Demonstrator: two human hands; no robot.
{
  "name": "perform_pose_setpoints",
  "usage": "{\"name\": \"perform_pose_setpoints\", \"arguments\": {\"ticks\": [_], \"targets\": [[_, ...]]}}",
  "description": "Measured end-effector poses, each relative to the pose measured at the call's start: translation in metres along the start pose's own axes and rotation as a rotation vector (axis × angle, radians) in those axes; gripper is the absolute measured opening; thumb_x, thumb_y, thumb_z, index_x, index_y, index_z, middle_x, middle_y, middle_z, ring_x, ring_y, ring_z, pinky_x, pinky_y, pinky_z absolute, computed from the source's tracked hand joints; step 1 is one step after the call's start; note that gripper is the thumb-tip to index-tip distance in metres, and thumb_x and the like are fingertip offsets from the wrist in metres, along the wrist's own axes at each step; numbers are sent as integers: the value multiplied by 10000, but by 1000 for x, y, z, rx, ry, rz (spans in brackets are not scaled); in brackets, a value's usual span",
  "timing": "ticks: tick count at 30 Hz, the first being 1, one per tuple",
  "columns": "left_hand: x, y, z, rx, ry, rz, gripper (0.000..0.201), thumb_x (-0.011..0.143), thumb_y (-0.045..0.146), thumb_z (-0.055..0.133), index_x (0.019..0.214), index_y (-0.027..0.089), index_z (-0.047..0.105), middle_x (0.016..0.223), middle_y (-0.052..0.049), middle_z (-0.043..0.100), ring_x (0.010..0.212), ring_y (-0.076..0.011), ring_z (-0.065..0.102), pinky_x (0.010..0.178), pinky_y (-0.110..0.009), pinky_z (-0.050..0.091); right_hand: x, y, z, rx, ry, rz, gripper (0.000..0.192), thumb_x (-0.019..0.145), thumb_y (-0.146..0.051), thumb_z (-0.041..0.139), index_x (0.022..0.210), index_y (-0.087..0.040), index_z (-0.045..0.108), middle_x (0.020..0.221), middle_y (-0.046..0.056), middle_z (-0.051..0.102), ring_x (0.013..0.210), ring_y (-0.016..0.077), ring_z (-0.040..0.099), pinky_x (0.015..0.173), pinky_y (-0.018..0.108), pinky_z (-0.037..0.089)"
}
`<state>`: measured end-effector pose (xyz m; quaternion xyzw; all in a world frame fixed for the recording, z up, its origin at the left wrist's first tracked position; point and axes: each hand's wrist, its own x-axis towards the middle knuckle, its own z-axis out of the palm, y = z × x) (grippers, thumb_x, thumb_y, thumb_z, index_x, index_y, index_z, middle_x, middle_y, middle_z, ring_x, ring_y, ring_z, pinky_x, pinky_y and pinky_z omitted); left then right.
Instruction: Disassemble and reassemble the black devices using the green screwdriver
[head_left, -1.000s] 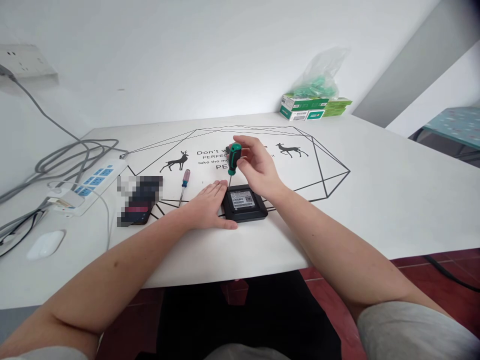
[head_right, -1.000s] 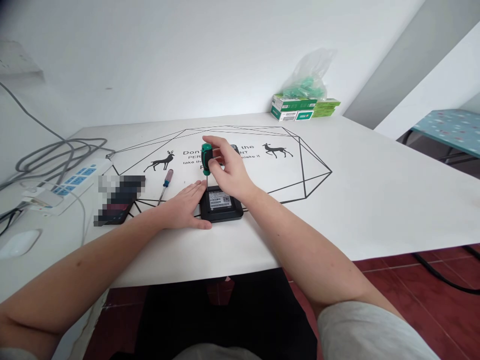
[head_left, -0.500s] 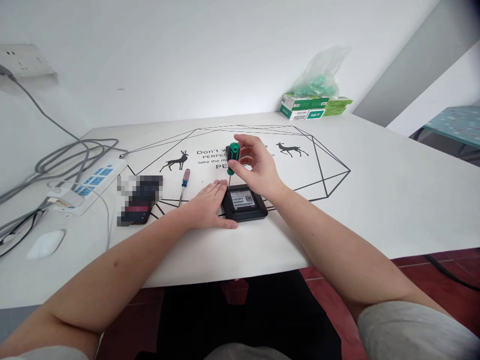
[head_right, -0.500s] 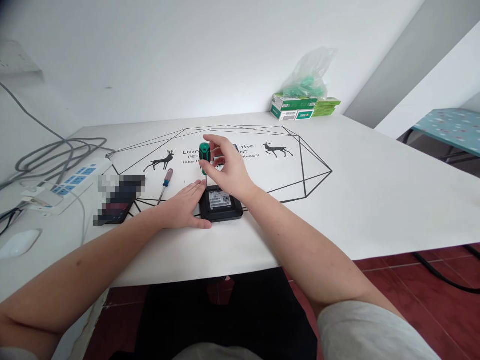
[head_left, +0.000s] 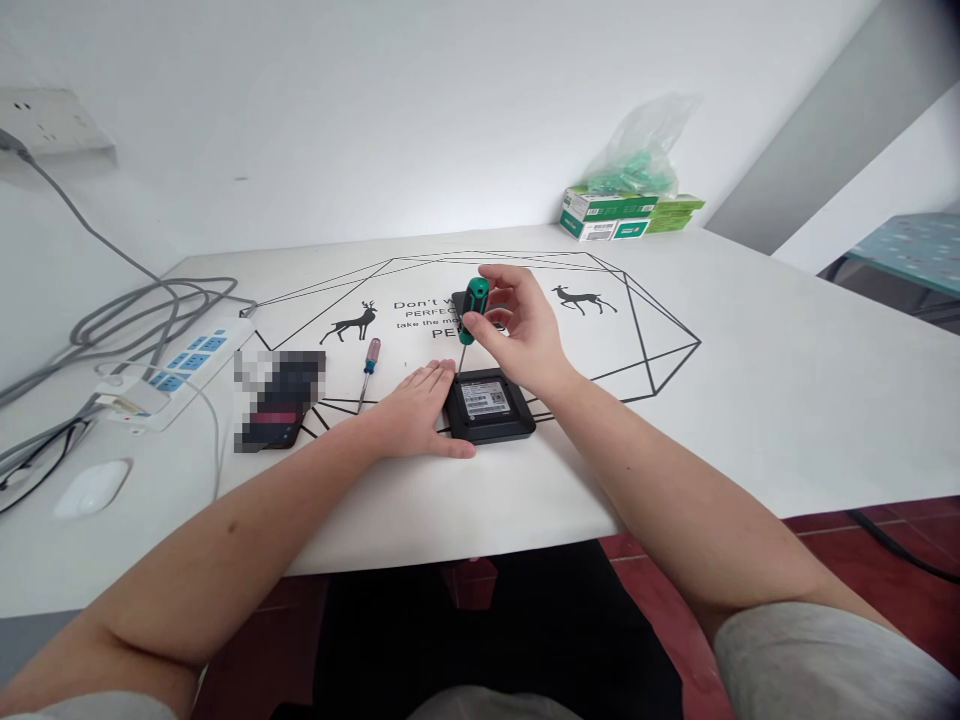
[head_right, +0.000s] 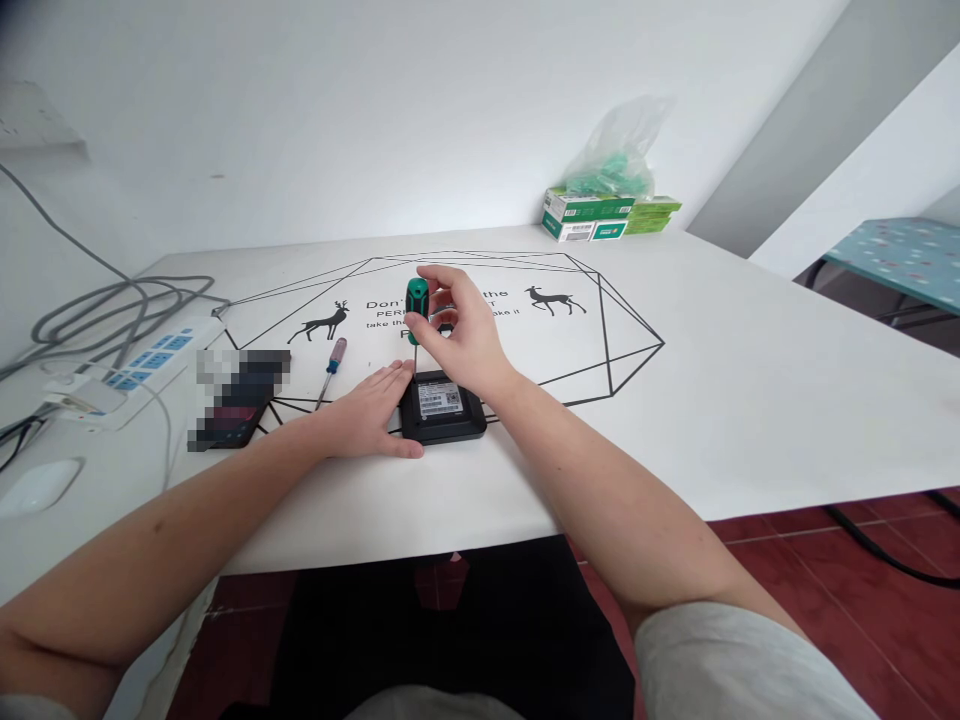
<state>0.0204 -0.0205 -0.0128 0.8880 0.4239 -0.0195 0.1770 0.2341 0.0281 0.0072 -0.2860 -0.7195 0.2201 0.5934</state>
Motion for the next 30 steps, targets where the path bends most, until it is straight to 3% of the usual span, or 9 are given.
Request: {"name": "perform_pose_setpoints", "arguments": {"ticks": [7, 13, 17, 22, 30], "targets": [[0, -2, 1, -11, 17, 24, 1447, 836, 1011, 522, 1788, 29, 48, 1860, -297, 72, 1735, -482, 76, 1399, -562, 152, -3, 0, 3, 6, -63, -3, 518, 999, -554, 699, 1453, -326, 602, 1336, 85, 670, 1032, 219, 688, 817, 409, 677], [0, -1, 1, -18, 20, 27, 1454, 833, 1007, 532, 1783, 14, 59, 1861, -294, 70, 1735, -484, 76, 1401, -571, 143, -2, -2, 1, 43, -116, -6, 472, 1060, -570, 591, 1484, -362, 615, 1410, 85, 673, 1214, 265, 687, 925, 477, 695], [0, -3, 2, -17, 22, 26, 1464, 837, 1005, 537, 1782, 2, 42, 1856, -305, 71, 1734, -486, 79, 1400, -565, 148, 0, -4, 0, -47, -79, -40, 474, 978, -549, 749, 1393, -330, 682, 1368, 90, 629, 1087, 233, 676, 837, 416, 684], [1, -6, 4, -14, 39, 52, 1442, 843, 1007, 529, 1795, 58, 8, 1861, -291, 85, 1732, -486, 98, 1396, -577, 145, -1, -1, 2, -35, -44, -22, 542, 973, -548, 755, 1455, -342, 617, 1284, 65, 638, 1032, 211, 663, 806, 390, 664], [0, 0, 0, -11, 17, 23, 1457, 827, 995, 546, 1777, -1, 71, 1858, -305, 77, 1736, -478, 87, 1404, -558, 146, -1, 3, 0, -32, -15, -1, 571, 959, -589, 764, 1445, -354, 578, 1295, 64, 624, 1034, 221, 685, 796, 405, 676]]}}
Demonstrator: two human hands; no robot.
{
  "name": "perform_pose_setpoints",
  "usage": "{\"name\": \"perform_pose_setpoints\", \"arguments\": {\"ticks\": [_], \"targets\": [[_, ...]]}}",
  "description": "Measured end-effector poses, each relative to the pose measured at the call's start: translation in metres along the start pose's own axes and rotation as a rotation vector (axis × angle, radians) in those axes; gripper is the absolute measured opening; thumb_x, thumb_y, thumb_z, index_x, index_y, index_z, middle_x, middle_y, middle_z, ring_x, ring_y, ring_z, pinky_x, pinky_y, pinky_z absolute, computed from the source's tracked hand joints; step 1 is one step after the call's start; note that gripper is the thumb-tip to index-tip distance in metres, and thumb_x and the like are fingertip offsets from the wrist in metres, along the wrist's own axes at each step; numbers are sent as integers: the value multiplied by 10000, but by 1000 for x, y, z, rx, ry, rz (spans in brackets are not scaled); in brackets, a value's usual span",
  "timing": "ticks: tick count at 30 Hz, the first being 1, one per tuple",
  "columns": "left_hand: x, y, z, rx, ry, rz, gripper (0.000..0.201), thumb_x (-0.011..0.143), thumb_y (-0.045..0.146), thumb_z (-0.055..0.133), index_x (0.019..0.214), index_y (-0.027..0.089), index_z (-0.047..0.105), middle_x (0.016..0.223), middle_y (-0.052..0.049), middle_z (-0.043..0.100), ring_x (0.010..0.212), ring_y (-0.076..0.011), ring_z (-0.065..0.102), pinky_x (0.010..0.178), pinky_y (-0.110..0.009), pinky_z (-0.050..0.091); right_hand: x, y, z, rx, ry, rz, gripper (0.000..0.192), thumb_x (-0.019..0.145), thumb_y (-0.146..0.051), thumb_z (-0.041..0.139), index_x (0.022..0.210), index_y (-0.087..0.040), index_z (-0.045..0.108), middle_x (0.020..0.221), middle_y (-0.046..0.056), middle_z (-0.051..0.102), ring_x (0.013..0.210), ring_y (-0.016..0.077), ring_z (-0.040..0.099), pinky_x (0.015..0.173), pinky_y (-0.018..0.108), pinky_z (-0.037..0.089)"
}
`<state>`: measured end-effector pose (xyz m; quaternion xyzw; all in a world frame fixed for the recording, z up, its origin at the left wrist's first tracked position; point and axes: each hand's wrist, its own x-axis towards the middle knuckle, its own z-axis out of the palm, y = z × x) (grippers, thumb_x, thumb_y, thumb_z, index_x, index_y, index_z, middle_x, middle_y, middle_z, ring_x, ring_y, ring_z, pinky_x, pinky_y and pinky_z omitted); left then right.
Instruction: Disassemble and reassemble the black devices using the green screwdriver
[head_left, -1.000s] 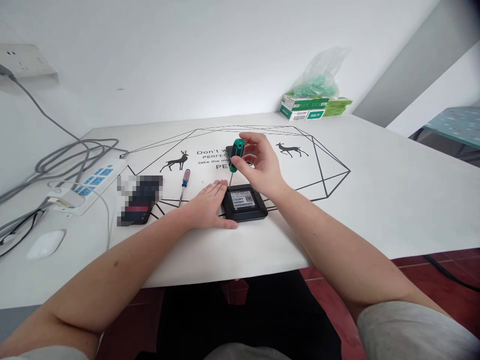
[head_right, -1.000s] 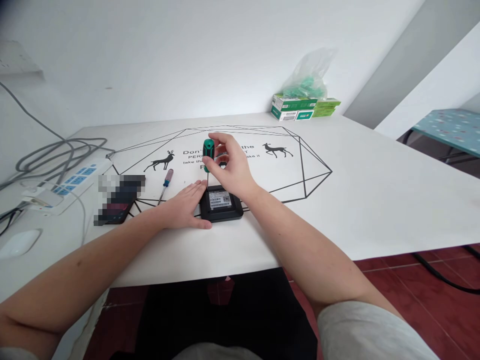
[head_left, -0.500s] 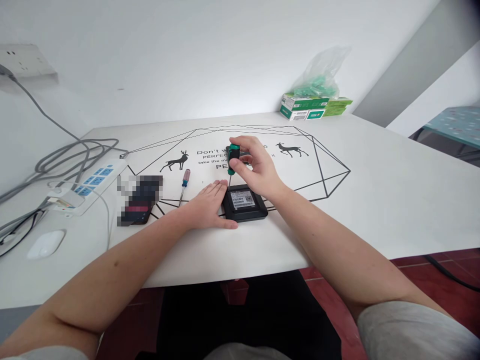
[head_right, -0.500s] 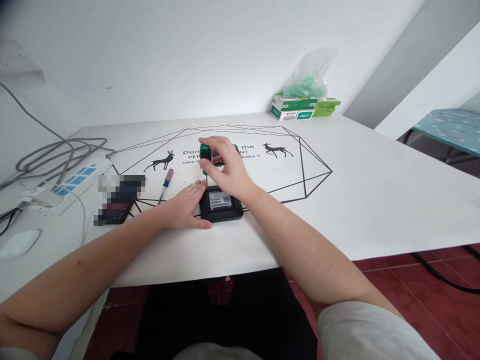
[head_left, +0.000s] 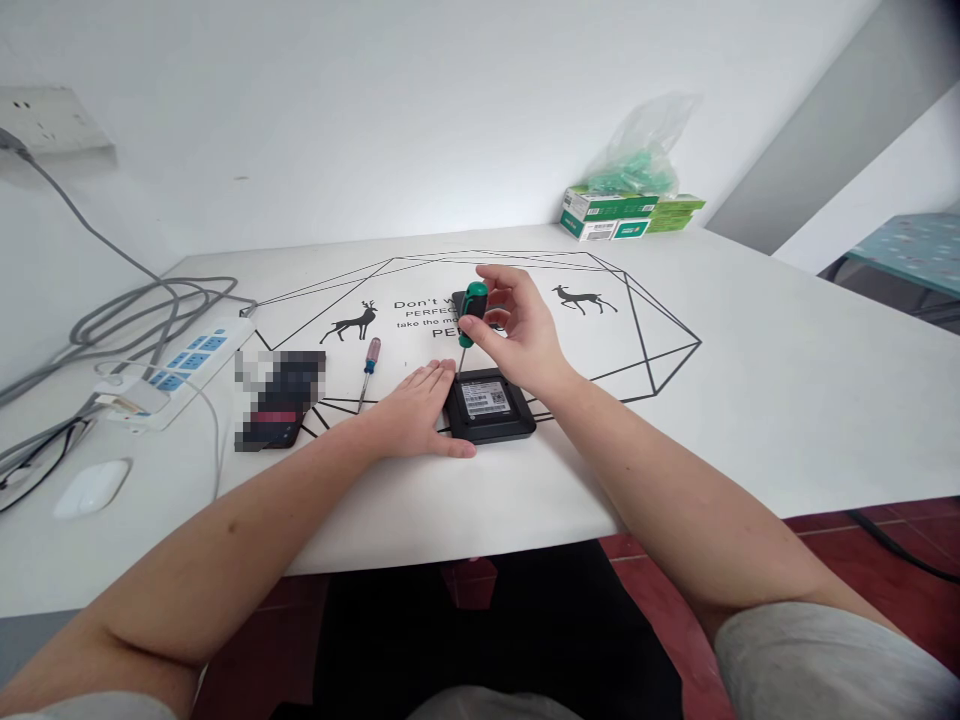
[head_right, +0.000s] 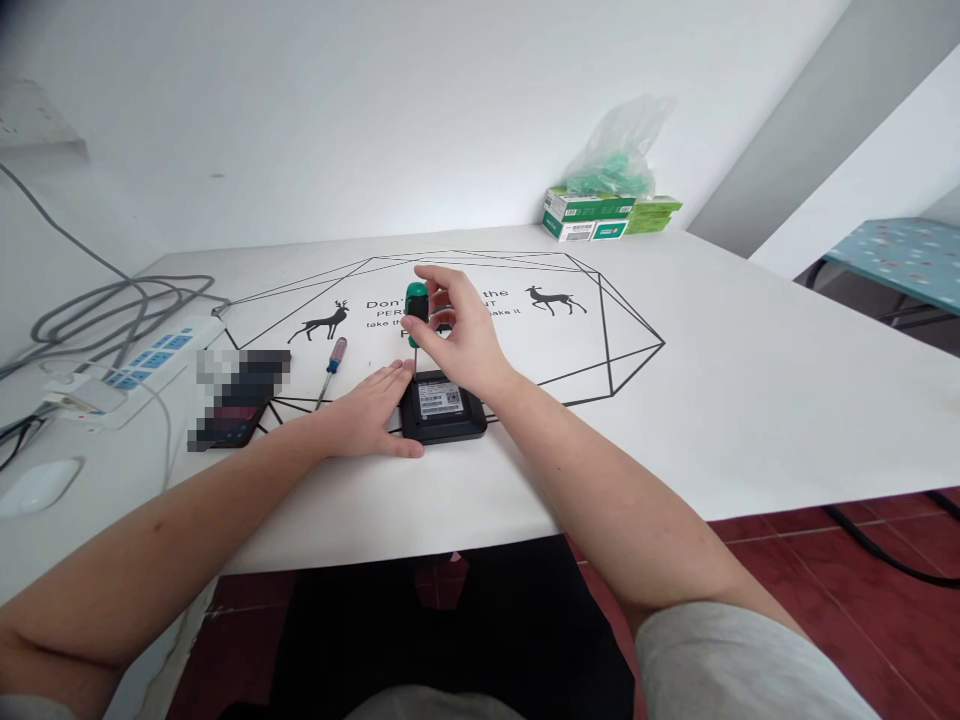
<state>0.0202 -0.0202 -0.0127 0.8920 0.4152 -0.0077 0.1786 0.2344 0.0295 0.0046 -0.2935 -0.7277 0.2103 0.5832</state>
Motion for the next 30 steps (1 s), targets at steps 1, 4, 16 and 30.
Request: {"name": "perform_pose_setpoints", "arguments": {"ticks": [1, 4, 16, 30], "targets": [[0, 0, 0, -4, 1, -2, 1457, 824, 1000, 542, 1779, 7, 67, 1860, -300, 75, 1736, -479, 85, 1403, -563, 148, 0, 0, 0, -2, 0, -5, 565, 963, -577, 761, 1447, -355, 572, 1296, 63, 622, 1035, 220, 687, 796, 403, 676], [0, 0, 0, -11, -2, -10, 1460, 822, 1008, 537, 1788, 31, 44, 1866, -281, 61, 1735, -486, 71, 1399, -571, 152, 0, 1, -1, -9, 2, -11, 547, 973, -545, 751, 1452, -363, 559, 1300, 60, 619, 1045, 222, 691, 795, 397, 671], [1, -2, 1, -2, -7, -10, 1461, 831, 1000, 549, 1786, 20, 38, 1864, -290, 61, 1733, -491, 70, 1401, -550, 141, -1, -3, 2, 29, -7, -15, 520, 958, -519, 764, 1414, -338, 592, 1279, 66, 655, 1009, 215, 682, 779, 401, 671], [0, 0, -1, -3, -21, -15, 1459, 836, 993, 538, 1778, -5, 43, 1859, -301, 43, 1737, -477, 66, 1404, -554, 137, 1, -6, -2, -52, -52, -41, 519, 900, -462, 844, 1376, -342, 676, 1214, 64, 634, 1000, 234, 656, 830, 442, 674]]}}
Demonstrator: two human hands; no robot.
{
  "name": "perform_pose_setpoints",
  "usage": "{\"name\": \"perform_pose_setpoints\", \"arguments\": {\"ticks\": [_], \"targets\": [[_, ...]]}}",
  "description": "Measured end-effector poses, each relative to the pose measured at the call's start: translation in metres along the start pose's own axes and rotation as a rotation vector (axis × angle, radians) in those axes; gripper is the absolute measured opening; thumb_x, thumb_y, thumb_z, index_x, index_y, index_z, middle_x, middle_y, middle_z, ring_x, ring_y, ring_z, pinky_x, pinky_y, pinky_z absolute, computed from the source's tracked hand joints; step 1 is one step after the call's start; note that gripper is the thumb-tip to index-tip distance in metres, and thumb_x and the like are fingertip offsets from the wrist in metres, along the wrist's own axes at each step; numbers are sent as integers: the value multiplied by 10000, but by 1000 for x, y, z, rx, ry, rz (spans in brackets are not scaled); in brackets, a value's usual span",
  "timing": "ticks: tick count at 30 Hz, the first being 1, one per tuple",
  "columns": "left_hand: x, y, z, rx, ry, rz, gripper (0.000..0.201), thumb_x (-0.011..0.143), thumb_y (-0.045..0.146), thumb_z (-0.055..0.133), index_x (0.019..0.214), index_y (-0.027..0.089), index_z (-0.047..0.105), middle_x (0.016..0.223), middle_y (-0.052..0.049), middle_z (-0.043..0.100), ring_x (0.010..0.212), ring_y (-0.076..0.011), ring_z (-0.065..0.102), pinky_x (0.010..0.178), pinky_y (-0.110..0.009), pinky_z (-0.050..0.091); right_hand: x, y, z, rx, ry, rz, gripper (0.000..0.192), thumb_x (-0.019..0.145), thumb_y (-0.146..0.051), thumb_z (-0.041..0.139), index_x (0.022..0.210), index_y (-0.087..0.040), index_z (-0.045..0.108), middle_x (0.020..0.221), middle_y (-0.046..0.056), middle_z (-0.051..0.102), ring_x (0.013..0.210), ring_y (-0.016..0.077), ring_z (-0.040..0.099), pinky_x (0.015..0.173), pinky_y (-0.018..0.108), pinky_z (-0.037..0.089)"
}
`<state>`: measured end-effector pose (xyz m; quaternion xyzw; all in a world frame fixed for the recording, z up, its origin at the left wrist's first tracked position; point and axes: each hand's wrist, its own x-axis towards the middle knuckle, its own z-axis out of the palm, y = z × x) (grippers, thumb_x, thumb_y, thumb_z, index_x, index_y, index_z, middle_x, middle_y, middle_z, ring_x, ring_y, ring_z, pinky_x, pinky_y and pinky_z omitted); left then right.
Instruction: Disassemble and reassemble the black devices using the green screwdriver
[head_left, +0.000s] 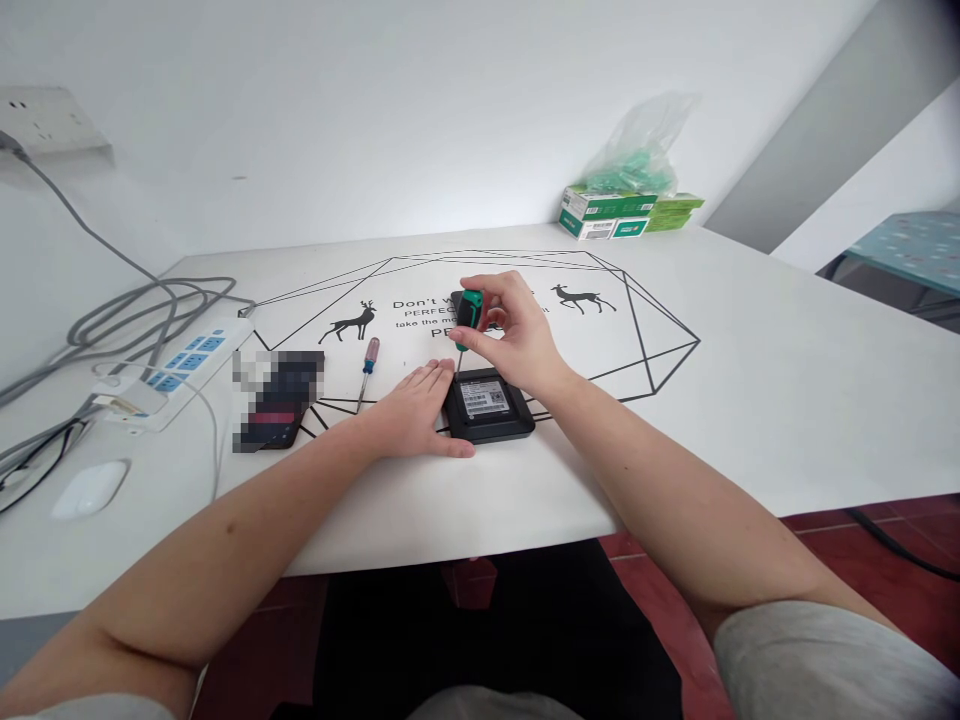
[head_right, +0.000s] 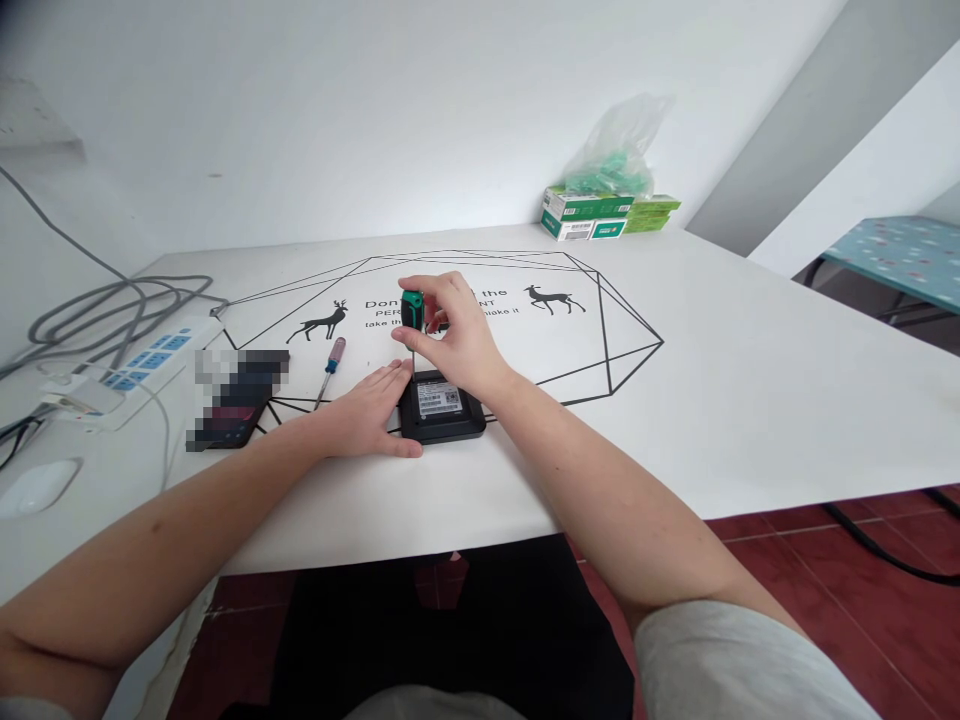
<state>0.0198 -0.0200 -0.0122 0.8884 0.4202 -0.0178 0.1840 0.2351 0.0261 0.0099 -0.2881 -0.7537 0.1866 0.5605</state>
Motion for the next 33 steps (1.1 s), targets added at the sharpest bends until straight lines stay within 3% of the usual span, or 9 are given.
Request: {"name": "perform_pose_setpoints", "arguments": {"ticks": [7, 12, 20, 33], "targets": [[1, -2, 2, -9, 22, 19, 1458, 827, 1009, 530, 1787, 29, 36, 1862, -287, 76, 1732, -495, 75, 1398, -581, 155, -2, 3, 2, 100, -60, 38, 548, 1015, -518, 659, 1531, -365, 557, 1390, 83, 672, 1168, 253, 692, 955, 459, 677], [1, -2, 2, -2, 24, 19, 1449, 836, 996, 542, 1788, 32, 28, 1865, -283, 72, 1730, -497, 85, 1402, -557, 156, -1, 2, 1, 60, -56, 28, 567, 966, -539, 750, 1481, -337, 624, 1385, 91, 654, 1106, 240, 704, 866, 421, 692], [1, 1, 1, 4, 12, 5, 1469, 820, 1000, 537, 1772, -20, 80, 1858, -307, 67, 1733, -489, 76, 1407, -562, 140, -1, 6, 3, 77, 6, 36, 617, 959, -562, 763, 1512, -349, 592, 1353, 84, 662, 1058, 231, 688, 823, 415, 691], [1, -2, 4, -2, 41, 23, 1432, 834, 1000, 538, 1790, 43, 68, 1863, -286, 84, 1735, -478, 87, 1399, -566, 155, 0, 7, 1, 86, 25, 36, 606, 945, -596, 772, 1461, -337, 586, 1343, 78, 653, 1030, 222, 690, 805, 402, 686]]}}
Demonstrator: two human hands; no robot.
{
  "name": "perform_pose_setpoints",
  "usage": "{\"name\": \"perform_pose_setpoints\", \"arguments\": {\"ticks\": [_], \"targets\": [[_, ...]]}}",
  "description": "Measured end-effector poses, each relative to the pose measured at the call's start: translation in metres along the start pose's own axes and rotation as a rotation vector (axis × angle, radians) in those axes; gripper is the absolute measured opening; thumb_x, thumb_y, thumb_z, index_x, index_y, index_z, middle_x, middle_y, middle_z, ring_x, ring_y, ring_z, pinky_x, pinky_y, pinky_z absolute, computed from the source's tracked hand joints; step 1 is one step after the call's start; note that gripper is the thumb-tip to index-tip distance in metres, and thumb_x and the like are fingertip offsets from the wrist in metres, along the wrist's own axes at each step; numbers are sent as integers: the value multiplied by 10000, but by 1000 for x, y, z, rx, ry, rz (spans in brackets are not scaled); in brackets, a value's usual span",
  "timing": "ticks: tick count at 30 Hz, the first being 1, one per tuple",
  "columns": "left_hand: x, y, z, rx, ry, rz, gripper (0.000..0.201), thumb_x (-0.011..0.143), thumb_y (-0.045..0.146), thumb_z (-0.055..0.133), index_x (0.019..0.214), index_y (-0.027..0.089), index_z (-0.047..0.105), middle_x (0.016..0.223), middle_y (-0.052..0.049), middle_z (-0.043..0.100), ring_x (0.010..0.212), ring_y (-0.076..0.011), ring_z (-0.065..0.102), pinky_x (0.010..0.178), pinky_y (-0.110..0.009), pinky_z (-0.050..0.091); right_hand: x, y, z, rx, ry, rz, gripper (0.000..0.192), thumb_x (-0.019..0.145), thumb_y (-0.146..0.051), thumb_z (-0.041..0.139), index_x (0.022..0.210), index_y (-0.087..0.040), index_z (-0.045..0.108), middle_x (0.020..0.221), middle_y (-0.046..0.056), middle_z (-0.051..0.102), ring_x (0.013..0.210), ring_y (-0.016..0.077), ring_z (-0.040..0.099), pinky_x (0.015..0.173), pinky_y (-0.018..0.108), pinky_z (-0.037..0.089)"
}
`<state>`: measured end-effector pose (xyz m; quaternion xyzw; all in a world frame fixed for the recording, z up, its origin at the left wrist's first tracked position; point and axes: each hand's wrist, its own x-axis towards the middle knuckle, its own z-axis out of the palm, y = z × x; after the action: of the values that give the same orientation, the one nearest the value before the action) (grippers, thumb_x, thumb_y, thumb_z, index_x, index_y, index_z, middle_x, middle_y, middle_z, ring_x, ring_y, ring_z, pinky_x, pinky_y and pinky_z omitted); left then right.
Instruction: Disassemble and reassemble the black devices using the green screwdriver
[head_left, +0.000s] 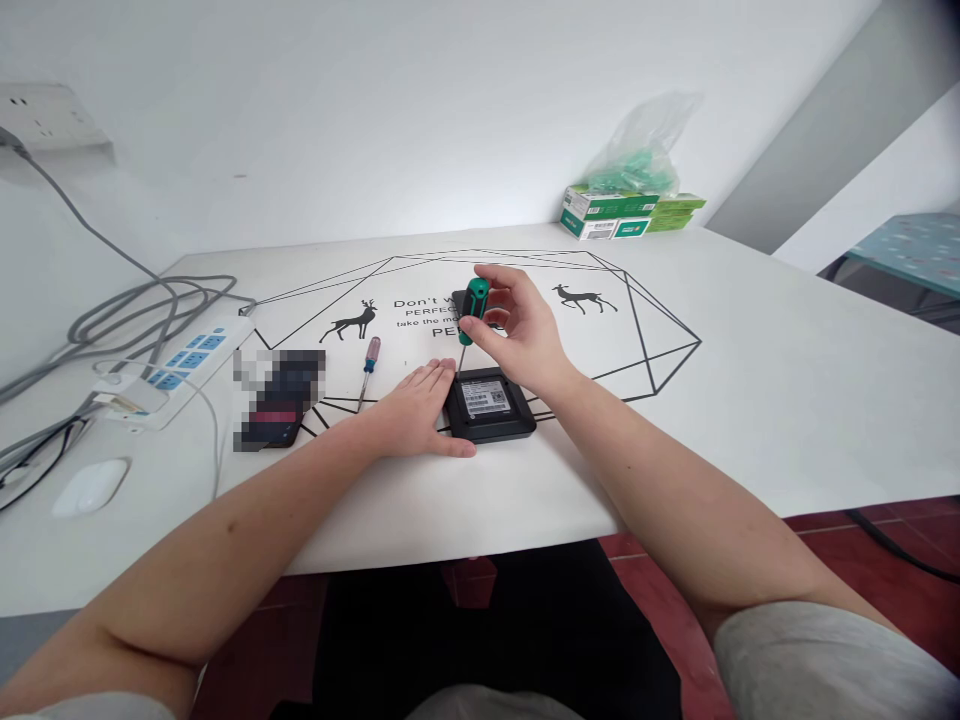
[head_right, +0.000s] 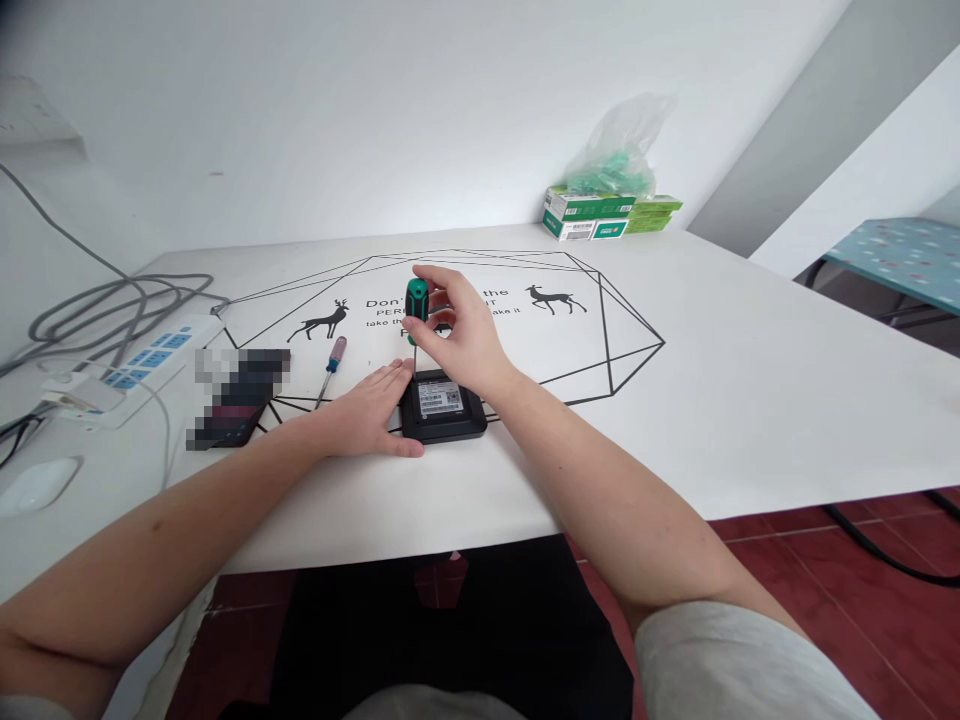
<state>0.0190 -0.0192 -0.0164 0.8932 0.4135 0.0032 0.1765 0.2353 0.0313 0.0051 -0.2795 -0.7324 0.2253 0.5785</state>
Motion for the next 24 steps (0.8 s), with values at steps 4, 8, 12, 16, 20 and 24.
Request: {"name": "perform_pose_setpoints", "arguments": {"ticks": [4, 8, 12, 16, 20, 24], "targets": [[1, 0, 0, 6, -7, -5, 1453, 825, 1009, 534, 1786, 21, 74, 1861, -292, 83, 1734, -482, 93, 1403, -553, 157, -1, 0, 1, 2, -2, -10, 575, 950, -529, 777, 1461, -344, 589, 1336, 72, 661, 1032, 225, 694, 807, 411, 684], [1, 1, -1, 5, -20, -8, 1471, 817, 1020, 523, 1785, 13, 59, 1861, -292, 80, 1734, -485, 79, 1403, -562, 158, -2, 0, 2, -14, -31, -14, 554, 957, -465, 764, 1468, -346, 588, 1347, 74, 659, 1054, 234, 700, 819, 426, 689], [0, 1, -1, 0, -19, -5, 1469, 820, 1014, 525, 1782, 3, 63, 1859, -296, 77, 1734, -486, 77, 1401, -576, 157, -2, -1, 2, -12, -27, -15, 545, 959, -444, 754, 1468, -346, 585, 1335, 70, 662, 1039, 228, 704, 816, 426, 689], [0, 1, -1, -1, -14, -9, 1471, 814, 1015, 526, 1781, 1, 78, 1859, -296, 88, 1733, -487, 89, 1400, -580, 161, -2, 0, 1, -9, -20, -9, 564, 954, -515, 765, 1463, -352, 584, 1330, 72, 667, 1038, 231, 702, 815, 432, 693], [0, 3, -3, 15, -34, -33, 1482, 813, 1007, 530, 1772, -30, 79, 1857, -306, 70, 1735, -481, 82, 1408, -546, 147, -1, 0, 2, 3, -2, -8, 576, 950, -562, 772, 1453, -353, 586, 1306, 68, 672, 1033, 227, 705, 806, 425, 695], [1, 5, -4, 18, -35, -29, 1472, 819, 1002, 528, 1770, -23, 69, 1858, -304, 64, 1735, -485, 75, 1404, -562, 147, -2, -1, 2, 1, -6, -7, 572, 953, -557, 772, 1452, -348, 587, 1310, 68, 672, 1036, 224, 704, 807, 418, 695]]}}
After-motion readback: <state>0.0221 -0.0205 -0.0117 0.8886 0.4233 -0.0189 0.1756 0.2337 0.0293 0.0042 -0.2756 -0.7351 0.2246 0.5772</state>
